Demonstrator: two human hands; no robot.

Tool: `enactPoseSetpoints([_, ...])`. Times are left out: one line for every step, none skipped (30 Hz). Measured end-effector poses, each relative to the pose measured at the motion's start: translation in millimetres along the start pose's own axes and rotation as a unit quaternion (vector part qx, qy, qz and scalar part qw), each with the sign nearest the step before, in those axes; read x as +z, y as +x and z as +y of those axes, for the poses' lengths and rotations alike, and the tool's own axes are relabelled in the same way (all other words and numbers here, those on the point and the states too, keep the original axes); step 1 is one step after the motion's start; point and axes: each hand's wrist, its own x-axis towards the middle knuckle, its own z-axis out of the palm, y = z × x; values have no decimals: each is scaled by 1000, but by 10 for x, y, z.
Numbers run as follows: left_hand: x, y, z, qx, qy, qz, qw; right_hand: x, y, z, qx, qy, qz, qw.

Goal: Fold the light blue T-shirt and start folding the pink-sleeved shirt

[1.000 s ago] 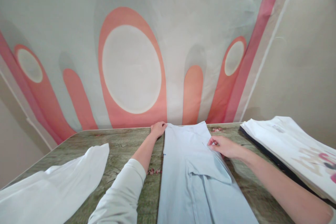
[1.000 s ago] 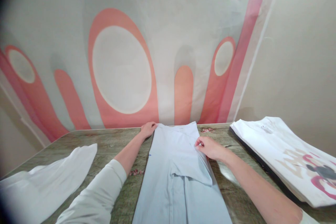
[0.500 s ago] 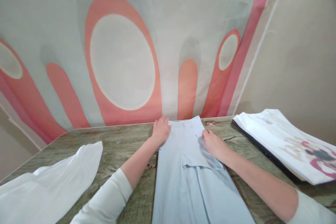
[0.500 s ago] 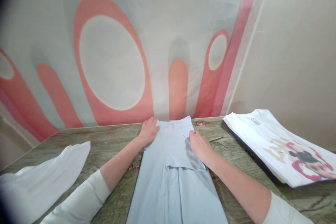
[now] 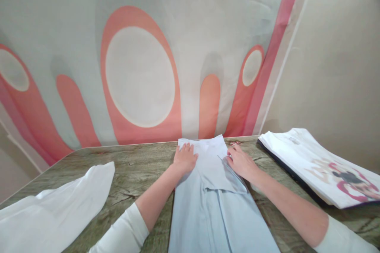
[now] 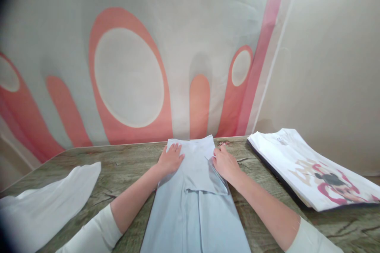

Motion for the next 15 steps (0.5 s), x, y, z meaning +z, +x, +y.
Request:
enactPoseSetpoints([6, -12, 102, 31, -9, -12, 999, -7, 10, -7, -5, 11, 13, 1000])
enactPoseSetpoints([16, -20, 203, 59, -20, -25, 998, -7, 18, -23, -11, 24, 22, 999])
enactPoseSetpoints([28, -24, 293, 79, -28, -37, 996, 0, 23, -44, -16, 36, 25, 999])
enactPoseSetpoints([43, -23, 367, 89, -34, -44, 995, 14, 28, -68, -19, 45, 22, 999])
enactPoseSetpoints([59, -18, 421, 91, -36, -44, 994, 32, 34, -89, -20, 50, 17, 998])
enactPoseSetpoints([78, -9, 454, 90, -36, -40, 994, 53, 43, -104, -19, 50, 11, 999])
enactPoseSetpoints([96, 1, 470, 90, -37, -34, 995, 74, 54, -112, -16, 47, 5, 999])
enactPoseSetpoints([114, 10, 472, 90, -39, -28, 995, 92, 69, -110, -14, 43, -1, 999])
enactPoseSetpoints([130, 16, 466, 89, -42, -23, 995, 104, 88, -100, -13, 42, -5, 999])
enactPoseSetpoints([142, 18, 457, 87, -45, -16, 995, 111, 108, -82, -12, 44, -9, 999])
enactPoseSetpoints([149, 16, 449, 84, -47, -8, 995, 112, 130, -59, -11, 51, -13, 999])
enactPoseSetpoints([151, 9, 445, 81, -46, 3, 996, 107, 153, -31, -9, 65, -15, 998])
enactPoseSetpoints([148, -1, 447, 80, -43, 16, 996, 96, 175, 1, -4, 90, -14, 996])
enactPoseSetpoints([141, -14, 453, 86, -38, 28, 995, 79, 197, 35, 9, 134, -15, 991])
enactPoseSetpoints([132, -28, 464, 97, -32, 38, 994, 58, 218, 73, 29, 190, -17, 981])
